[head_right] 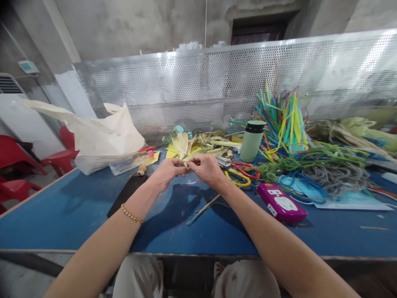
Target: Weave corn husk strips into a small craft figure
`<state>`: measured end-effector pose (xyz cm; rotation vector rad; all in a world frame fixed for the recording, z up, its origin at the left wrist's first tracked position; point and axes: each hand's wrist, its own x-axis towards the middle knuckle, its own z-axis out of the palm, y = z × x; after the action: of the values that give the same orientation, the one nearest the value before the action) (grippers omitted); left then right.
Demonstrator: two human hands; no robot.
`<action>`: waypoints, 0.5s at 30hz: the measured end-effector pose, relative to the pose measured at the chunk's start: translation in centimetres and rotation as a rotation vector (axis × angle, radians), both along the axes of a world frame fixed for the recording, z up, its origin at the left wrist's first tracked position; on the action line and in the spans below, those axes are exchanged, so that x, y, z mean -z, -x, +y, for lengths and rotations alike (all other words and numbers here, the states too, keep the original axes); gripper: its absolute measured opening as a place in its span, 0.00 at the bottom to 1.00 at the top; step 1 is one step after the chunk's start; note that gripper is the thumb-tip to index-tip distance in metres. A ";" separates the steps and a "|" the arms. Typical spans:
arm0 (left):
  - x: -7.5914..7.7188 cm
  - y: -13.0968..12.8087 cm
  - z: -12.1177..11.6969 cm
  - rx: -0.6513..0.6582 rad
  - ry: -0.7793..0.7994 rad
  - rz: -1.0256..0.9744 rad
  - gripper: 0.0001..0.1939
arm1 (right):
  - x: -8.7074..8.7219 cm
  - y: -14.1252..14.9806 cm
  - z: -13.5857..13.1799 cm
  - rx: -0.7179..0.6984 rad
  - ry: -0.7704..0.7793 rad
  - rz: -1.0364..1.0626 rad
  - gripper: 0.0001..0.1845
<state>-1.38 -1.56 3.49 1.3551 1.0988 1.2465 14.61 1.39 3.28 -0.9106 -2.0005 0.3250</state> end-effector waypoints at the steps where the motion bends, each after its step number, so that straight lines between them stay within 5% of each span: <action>1: 0.1 0.0 0.0 -0.020 0.027 0.003 0.07 | 0.0 0.1 -0.1 0.001 -0.002 0.007 0.10; 6: 0.5 0.0 0.4 -0.063 0.055 -0.038 0.05 | -0.3 0.3 -0.1 -0.043 0.064 0.111 0.09; 11: 0.0 0.3 0.4 0.041 0.054 -0.197 0.07 | -1.5 -1.2 -0.1 -0.191 0.439 0.455 0.25; 15: -0.5 0.5 0.2 0.112 0.079 -0.269 0.09 | -1.6 -2.7 0.1 -0.412 0.595 0.574 0.21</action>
<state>-1.87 -1.40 3.99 1.1357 0.8640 1.2482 17.30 1.49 4.91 -0.6307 -1.5427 1.3087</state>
